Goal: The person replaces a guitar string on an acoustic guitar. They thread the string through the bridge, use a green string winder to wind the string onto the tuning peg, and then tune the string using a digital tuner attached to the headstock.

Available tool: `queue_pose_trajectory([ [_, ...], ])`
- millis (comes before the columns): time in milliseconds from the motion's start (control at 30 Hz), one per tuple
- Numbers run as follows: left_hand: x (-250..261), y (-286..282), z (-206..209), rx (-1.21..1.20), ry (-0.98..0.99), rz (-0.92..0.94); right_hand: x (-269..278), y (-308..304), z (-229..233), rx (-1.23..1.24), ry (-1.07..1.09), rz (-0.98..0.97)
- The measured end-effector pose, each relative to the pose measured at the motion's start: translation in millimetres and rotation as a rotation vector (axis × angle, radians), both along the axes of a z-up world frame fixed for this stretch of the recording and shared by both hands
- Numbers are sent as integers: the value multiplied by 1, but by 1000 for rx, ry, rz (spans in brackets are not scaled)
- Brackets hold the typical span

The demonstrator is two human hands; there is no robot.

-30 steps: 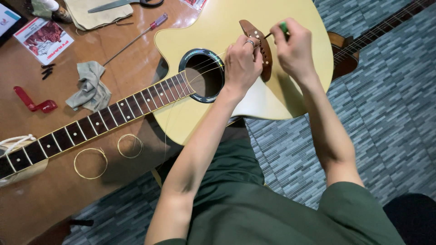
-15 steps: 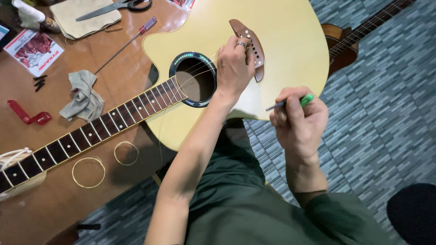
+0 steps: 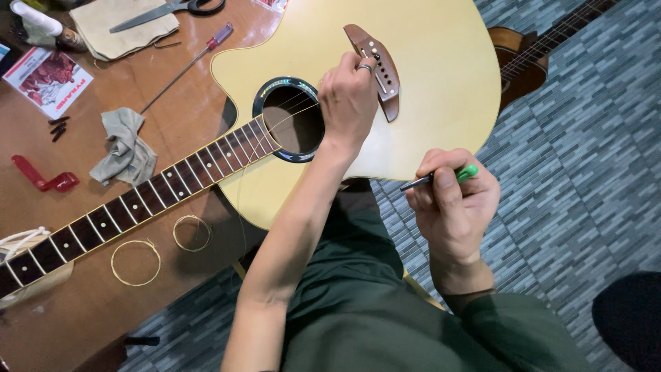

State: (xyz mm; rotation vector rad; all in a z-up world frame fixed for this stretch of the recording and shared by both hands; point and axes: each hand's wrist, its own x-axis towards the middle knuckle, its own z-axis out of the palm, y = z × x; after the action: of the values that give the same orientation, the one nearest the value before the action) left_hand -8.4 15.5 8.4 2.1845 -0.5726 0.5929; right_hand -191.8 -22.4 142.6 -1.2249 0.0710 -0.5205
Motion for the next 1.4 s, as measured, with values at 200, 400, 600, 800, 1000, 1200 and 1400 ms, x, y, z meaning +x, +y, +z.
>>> queue_pose_trajectory([
  [200,-9,9,20,42,28,-87,0,-3,-5,-2,24,-40],
  [400,-4,7,19,154,-26,-91,-1,-6,-6,33,32,-12],
  [600,1,-2,7,161,-164,124,0,-6,-7,1,40,-42],
  [800,-4,3,19,-124,391,-110,0,-2,-8,-136,-39,-117],
  [1000,-7,7,19,104,149,-109,-2,1,-13,-277,-122,-221],
  [1200,-2,5,11,61,-20,94,1,3,-15,-320,-149,-243],
  [1400,-6,20,37,-47,300,-36,15,-5,-5,-352,-132,-215],
])
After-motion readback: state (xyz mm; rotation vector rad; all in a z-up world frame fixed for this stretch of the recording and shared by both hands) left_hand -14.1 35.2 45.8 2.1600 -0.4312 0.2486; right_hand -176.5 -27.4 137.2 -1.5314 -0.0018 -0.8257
